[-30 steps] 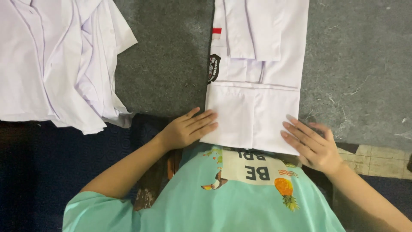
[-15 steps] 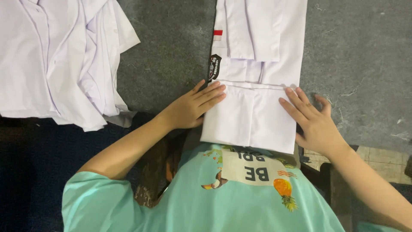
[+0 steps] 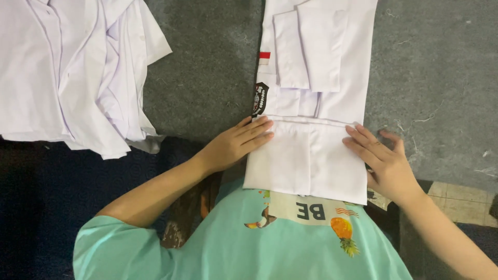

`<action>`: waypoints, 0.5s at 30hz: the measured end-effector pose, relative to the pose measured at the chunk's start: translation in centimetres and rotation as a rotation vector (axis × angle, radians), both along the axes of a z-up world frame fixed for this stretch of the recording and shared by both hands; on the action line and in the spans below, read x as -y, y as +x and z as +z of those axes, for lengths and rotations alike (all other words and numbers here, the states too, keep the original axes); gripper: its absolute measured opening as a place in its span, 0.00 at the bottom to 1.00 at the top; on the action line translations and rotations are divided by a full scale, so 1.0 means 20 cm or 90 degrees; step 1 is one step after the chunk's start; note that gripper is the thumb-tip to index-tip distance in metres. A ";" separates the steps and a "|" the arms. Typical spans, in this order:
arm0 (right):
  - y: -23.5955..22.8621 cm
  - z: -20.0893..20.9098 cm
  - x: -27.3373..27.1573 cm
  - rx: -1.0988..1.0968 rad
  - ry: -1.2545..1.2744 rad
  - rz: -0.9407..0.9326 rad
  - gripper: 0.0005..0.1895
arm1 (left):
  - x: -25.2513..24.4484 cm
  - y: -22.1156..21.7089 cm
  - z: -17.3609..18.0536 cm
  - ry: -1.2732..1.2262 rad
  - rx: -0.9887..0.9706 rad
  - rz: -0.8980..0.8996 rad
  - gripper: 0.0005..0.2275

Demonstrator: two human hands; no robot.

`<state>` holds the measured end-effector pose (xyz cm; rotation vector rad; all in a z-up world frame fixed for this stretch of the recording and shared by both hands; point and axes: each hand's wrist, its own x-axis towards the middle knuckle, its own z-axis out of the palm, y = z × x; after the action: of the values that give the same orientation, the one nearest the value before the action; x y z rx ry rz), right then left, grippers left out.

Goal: Folding a white collared shirt on a work table in a factory setting.

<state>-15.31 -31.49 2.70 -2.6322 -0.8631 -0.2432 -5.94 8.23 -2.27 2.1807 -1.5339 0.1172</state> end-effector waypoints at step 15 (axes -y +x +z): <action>0.03 -0.07 0.01 0.059 0.128 -0.021 0.10 | 0.03 0.00 0.10 -0.145 -0.057 0.041 0.12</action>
<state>-14.79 -31.75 1.22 -2.4649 -0.7817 -0.4408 -5.98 7.62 -0.31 2.0283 -1.3318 0.2013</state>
